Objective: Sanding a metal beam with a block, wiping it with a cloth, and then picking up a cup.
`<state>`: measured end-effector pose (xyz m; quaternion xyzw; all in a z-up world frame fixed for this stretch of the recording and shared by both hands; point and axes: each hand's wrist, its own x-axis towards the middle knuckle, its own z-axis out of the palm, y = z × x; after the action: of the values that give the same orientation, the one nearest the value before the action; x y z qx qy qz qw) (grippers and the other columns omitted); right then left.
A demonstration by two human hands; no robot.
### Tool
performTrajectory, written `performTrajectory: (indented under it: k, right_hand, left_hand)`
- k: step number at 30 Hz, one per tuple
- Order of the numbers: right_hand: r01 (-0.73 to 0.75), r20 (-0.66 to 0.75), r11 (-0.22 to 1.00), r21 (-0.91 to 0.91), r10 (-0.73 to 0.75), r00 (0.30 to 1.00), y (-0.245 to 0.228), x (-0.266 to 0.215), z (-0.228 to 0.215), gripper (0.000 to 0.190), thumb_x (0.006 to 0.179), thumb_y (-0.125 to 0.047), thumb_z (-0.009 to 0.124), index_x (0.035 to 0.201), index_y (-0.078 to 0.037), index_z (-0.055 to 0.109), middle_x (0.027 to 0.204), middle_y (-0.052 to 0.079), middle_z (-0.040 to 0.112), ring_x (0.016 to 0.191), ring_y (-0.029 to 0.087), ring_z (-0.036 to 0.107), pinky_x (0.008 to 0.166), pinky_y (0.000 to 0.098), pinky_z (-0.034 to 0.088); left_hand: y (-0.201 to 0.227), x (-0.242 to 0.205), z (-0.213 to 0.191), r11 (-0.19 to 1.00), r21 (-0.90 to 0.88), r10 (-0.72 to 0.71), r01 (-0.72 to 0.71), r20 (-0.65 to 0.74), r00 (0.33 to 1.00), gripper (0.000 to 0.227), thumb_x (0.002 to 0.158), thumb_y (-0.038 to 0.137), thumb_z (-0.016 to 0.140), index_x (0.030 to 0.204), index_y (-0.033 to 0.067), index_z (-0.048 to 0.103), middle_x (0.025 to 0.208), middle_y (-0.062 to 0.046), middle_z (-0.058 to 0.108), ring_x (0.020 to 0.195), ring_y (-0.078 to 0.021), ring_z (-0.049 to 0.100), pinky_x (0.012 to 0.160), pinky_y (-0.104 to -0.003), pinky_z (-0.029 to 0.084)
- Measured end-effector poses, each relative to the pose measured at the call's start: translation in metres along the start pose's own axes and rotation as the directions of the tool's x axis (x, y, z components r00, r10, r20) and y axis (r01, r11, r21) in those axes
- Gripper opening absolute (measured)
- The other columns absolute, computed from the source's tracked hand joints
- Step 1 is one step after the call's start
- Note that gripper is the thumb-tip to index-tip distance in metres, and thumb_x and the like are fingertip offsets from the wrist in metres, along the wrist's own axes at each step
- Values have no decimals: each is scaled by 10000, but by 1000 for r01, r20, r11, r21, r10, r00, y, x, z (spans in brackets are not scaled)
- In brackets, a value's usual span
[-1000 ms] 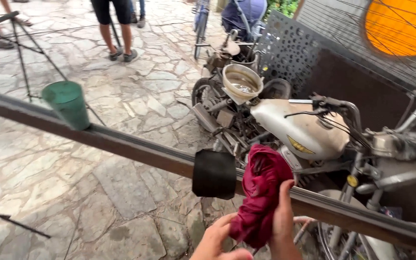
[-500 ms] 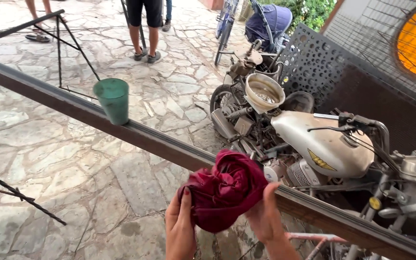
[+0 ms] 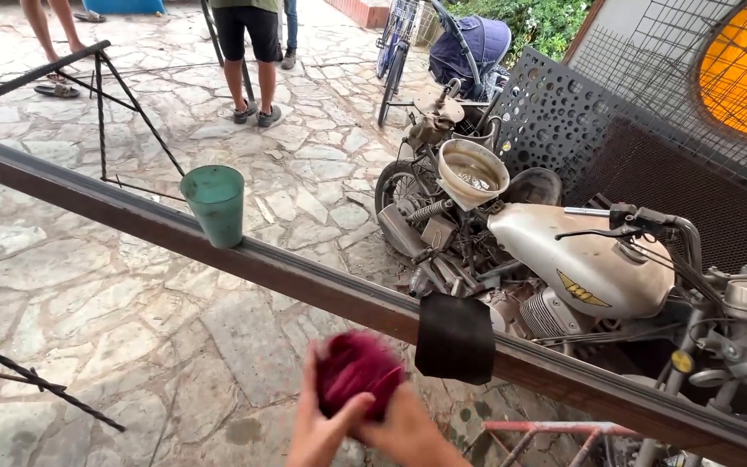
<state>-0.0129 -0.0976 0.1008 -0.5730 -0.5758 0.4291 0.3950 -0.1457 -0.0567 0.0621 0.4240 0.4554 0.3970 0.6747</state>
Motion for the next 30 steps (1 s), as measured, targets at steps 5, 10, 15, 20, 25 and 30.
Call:
performTrajectory:
  k: [5,10,15,20,25,30]
  right_hand:
    - [-123,306,984,-129,158,939,-59,-15,-26,629,886,-361,680,1418,-94,479,1365,84,587,1215,198,593,1035,362,475]
    - [-25,-281,936,-352,-81,956,3,-7,-71,591,888,-402,684,1413,-150,588,1562,72,507,1499,213,377,1222,411,242]
    - [-334,-483,511,-792,-191,855,82,50,-111,892,1012,-681,76,1554,7,248,1665,212,142,1542,315,142,1281,415,78]
    - [-418,-469,403,-814,-31,883,108,93,-121,919,990,-706,95,1559,-5,264,1644,177,248,1536,272,222,1271,407,140]
    - [-321,-431,343,-883,-320,844,131,83,-145,817,974,-648,379,1401,34,519,1487,194,522,1425,303,452,1209,404,318]
    - [-756,-601,381,-531,459,654,20,102,-125,934,931,-774,100,1514,-75,314,1581,107,394,1464,271,412,1144,562,489]
  left_hand:
    - [17,1,-15,989,-123,66,-81,-120,991,865,647,127,874,1451,234,576,1397,-97,700,1250,-227,672,1074,-364,529]
    - [35,44,-52,919,224,378,-325,-263,888,642,755,262,820,1366,287,625,1358,-76,697,1216,-291,656,1064,-516,554]
    - [114,98,-16,310,700,814,-643,155,561,480,801,32,694,1274,103,656,1306,-150,623,1129,-347,635,940,-477,529]
    - [85,235,20,82,870,640,-486,328,695,599,774,-46,703,1311,216,658,1455,-295,532,1248,-410,598,935,-443,594]
    - [49,281,10,-71,905,409,-419,409,816,117,841,149,670,952,132,705,837,-60,693,745,-231,681,604,-369,608]
    - [41,287,12,56,877,493,-477,391,777,270,942,338,677,787,124,735,661,-18,677,592,-163,660,474,-273,534]
